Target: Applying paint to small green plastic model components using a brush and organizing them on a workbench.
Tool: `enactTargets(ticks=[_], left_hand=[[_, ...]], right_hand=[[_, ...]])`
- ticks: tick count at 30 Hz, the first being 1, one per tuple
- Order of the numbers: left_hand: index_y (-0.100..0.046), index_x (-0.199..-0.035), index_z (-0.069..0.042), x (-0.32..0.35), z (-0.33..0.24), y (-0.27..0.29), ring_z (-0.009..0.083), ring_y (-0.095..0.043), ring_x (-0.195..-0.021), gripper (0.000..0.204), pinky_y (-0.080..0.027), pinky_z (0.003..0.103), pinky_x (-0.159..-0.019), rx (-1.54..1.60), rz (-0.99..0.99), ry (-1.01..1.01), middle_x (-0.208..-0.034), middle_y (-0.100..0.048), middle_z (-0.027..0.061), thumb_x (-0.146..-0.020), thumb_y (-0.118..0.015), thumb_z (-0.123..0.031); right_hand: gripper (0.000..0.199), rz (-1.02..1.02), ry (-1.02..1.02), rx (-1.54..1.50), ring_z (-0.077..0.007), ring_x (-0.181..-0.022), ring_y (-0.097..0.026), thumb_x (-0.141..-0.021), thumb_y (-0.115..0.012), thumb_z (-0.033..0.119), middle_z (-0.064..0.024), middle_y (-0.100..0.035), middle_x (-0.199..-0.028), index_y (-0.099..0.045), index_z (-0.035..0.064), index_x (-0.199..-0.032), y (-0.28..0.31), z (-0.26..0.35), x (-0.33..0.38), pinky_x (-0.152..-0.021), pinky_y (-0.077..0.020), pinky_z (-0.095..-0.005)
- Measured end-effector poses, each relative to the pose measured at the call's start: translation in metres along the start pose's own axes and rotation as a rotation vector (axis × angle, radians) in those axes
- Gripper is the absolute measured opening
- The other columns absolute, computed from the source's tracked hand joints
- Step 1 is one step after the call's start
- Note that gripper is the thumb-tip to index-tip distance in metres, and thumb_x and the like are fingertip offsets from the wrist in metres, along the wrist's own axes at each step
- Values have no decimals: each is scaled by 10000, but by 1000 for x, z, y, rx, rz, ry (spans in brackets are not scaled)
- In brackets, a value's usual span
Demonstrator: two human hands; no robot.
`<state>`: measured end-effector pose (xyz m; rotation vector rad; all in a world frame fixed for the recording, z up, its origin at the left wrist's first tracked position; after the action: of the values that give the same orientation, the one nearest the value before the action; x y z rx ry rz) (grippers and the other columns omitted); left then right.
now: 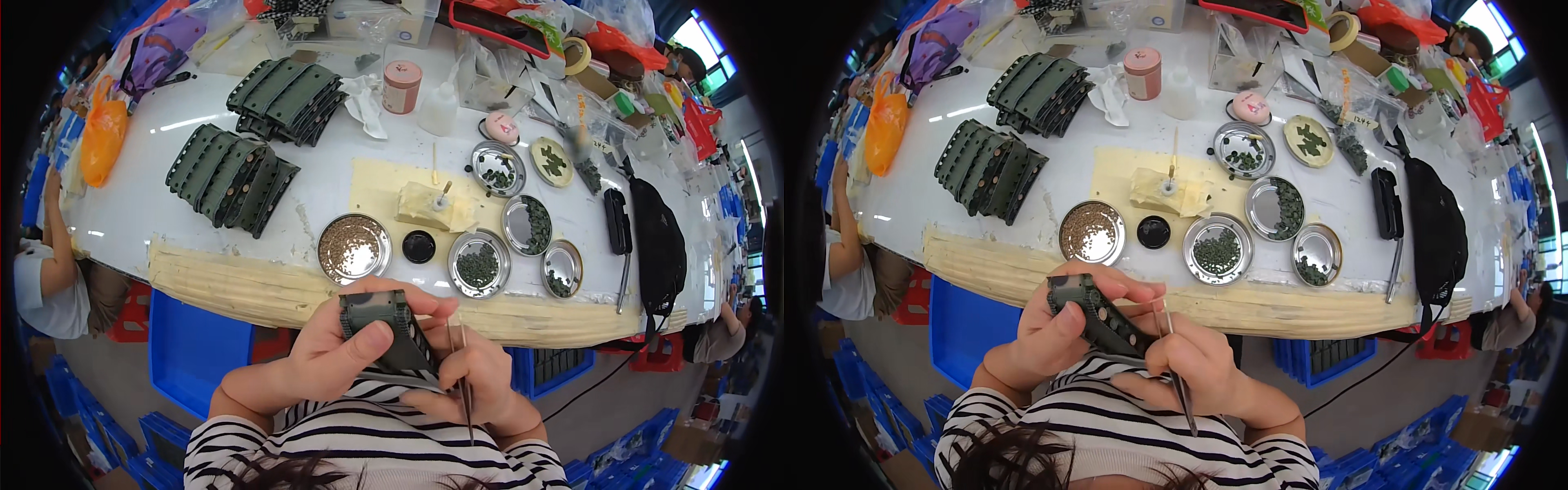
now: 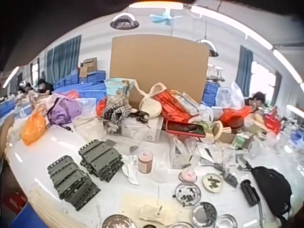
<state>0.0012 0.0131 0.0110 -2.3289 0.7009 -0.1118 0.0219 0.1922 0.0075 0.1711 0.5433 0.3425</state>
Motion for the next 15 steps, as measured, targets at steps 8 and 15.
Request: enactTargets(ticks=[8,15], left_hand=[[-453,-1263,0,-26,-27,1,170,-617,-923,338,-503,316,-831,-78,-80,433,-979,-588,84,-953,-528,-111],[-608,-1041,29,-26,-2,24,36,-520,-765,209,-439,210,-657,-489,417,461,-852,-619,-3,-879,-657,-94]], right_hand=[[525,-143,-85,42,-306,-863,-628,-666,-839,333,-259,-615,-1039,-401,93,-831,47,-8,11,-795,-513,-397],[365,188,56,118,-300,-992,-631,-673,-790,155,-181,-657,-1109,-430,98,-684,37,-1,-9,-789,-507,-353]])
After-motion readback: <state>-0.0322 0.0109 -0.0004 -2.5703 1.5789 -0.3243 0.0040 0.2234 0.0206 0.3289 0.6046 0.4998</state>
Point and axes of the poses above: each hand's wrist, its own x-axis away from the middle knuckle, its own y-axis out of the back of the hand, z = x × y, the point moved 1 cm from there along -x, towards the middle knuckle
